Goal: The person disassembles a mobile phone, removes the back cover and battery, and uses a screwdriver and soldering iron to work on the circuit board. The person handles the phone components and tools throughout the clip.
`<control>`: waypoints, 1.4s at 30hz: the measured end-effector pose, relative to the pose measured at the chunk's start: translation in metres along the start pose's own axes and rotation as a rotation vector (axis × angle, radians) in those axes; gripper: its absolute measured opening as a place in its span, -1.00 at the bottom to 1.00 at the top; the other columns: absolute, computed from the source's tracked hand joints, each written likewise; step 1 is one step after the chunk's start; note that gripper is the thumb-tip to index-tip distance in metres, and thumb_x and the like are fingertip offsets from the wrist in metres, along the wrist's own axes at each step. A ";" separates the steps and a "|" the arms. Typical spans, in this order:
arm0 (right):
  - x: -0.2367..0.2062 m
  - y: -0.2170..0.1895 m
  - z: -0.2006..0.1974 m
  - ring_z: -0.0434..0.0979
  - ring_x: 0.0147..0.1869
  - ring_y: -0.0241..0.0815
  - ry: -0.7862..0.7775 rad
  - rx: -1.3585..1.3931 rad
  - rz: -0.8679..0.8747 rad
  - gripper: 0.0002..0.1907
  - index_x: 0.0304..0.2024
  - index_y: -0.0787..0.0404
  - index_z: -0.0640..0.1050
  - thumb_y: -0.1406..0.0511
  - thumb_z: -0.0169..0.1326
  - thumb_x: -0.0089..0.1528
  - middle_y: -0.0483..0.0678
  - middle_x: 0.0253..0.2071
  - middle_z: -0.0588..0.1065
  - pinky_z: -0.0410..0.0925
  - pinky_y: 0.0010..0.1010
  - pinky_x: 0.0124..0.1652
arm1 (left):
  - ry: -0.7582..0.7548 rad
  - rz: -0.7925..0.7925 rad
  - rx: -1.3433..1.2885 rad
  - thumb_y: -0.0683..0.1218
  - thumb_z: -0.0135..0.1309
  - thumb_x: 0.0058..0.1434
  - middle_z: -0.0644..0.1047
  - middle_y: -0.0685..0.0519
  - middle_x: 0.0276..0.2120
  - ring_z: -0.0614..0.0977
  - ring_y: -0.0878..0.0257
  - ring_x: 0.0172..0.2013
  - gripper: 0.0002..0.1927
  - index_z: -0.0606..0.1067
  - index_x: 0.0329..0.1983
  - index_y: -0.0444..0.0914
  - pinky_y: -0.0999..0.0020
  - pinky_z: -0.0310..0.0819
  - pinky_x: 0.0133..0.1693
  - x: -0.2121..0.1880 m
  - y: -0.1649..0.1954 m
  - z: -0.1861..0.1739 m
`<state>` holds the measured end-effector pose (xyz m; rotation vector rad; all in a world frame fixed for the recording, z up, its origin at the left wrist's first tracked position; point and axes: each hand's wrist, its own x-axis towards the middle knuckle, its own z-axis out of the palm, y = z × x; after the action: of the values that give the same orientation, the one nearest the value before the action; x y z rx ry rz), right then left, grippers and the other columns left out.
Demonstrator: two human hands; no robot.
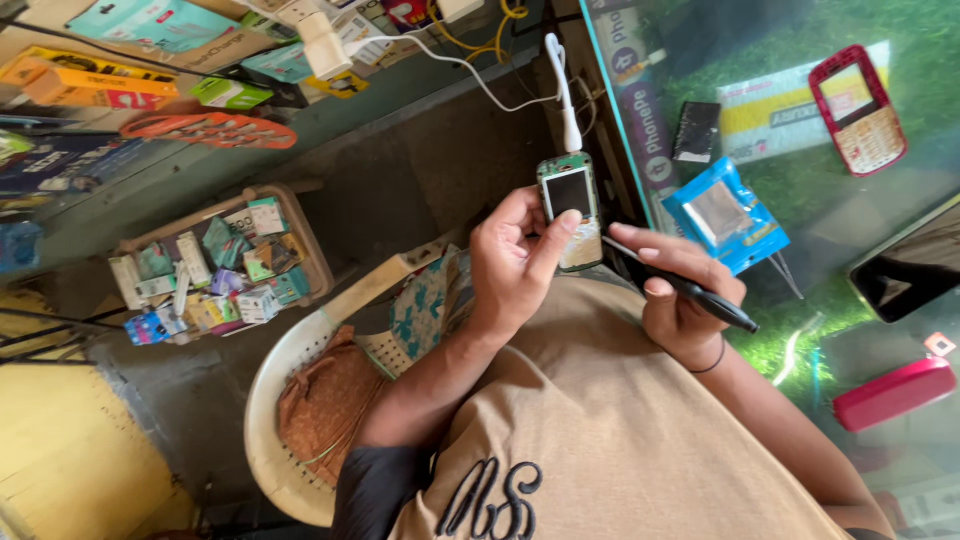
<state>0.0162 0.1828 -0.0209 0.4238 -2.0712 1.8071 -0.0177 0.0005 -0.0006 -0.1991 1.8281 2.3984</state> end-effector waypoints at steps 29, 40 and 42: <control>-0.006 0.004 -0.002 0.69 0.08 0.08 -0.003 -0.089 0.060 -0.76 -0.08 0.45 0.42 0.32 0.09 0.43 0.23 -0.10 0.60 0.55 -0.31 0.03 | -0.001 0.048 0.085 -0.19 0.16 0.39 0.62 0.08 -0.25 0.58 0.48 -0.26 -0.78 0.52 0.02 -0.42 0.58 0.52 -0.19 -0.001 -0.007 0.008; -0.006 0.002 -0.003 0.69 0.07 0.08 0.018 -0.103 0.057 -0.78 -0.09 0.45 0.42 0.35 0.09 0.43 0.19 -0.14 0.59 0.56 -0.28 0.03 | -0.003 0.048 0.118 -0.18 0.16 0.39 0.63 0.08 -0.28 0.58 0.49 -0.29 -0.78 0.52 0.01 -0.42 0.60 0.51 -0.22 0.000 -0.006 0.008; -0.005 0.001 -0.003 0.69 0.07 0.08 0.008 -0.117 0.068 -0.80 -0.09 0.46 0.42 0.36 0.08 0.44 0.20 -0.13 0.59 0.55 -0.28 0.03 | -0.002 0.048 0.099 -0.18 0.16 0.40 0.62 0.08 -0.27 0.58 0.49 -0.28 -0.79 0.52 0.01 -0.42 0.60 0.51 -0.21 0.000 -0.007 0.010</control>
<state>0.0205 0.1858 -0.0238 0.3175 -2.1971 1.7110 -0.0164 0.0116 -0.0046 -0.1450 1.9669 2.3303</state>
